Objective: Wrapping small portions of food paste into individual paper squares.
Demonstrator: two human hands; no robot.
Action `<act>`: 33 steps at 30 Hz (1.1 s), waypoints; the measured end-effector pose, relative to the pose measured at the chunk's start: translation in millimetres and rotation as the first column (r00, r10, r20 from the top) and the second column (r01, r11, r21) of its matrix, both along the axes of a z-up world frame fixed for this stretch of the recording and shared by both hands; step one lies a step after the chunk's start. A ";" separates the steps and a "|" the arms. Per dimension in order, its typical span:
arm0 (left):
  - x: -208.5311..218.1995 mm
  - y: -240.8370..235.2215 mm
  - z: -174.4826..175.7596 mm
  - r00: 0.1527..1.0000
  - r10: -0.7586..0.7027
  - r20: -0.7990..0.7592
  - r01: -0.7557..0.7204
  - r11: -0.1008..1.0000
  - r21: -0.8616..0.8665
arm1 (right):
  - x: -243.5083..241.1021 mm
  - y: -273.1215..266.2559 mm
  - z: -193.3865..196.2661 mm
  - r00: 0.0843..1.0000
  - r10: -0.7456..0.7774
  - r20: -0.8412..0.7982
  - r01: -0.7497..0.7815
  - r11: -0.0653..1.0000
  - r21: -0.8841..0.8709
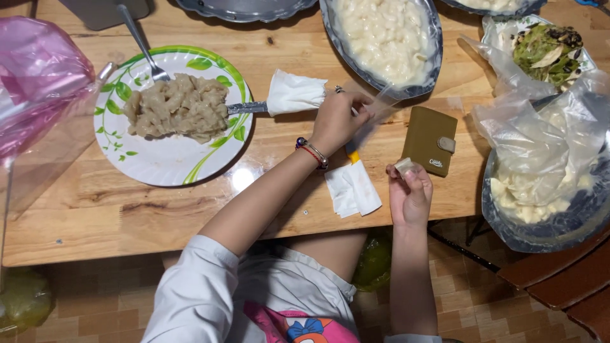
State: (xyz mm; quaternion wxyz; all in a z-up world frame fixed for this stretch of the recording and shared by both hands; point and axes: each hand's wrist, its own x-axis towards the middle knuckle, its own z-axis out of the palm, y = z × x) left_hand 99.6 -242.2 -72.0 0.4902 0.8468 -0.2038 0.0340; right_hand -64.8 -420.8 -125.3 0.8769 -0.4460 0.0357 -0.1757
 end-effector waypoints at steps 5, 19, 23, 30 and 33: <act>-6.7 6.6 6.6 0.999 -0.025 0.042 0.022 0.996 0.083 | 0.9 3.1 4.4 1.000 -0.016 -0.015 0.016 1.000 -0.005; 2.5 3.3 4.1 0.997 -0.074 -0.002 0.074 0.989 -0.125 | -15.0 12.2 11.6 0.978 -0.126 0.167 0.171 0.942 -0.289; -10.7 -9.1 6.1 0.996 -0.083 0.040 0.079 0.994 0.073 | 3.9 -1.1 52.6 0.973 -0.183 0.140 0.196 0.977 -0.085; -19.4 -33.6 -5.7 0.987 -0.149 0.062 0.123 0.945 0.304 | 32.5 9.6 86.0 0.997 0.004 -0.072 0.025 0.918 0.395; -13.3 -21.3 8.5 0.984 -0.140 -0.108 0.148 0.987 0.069 | 57.4 13.6 61.0 0.983 -0.002 -0.182 0.068 0.931 0.358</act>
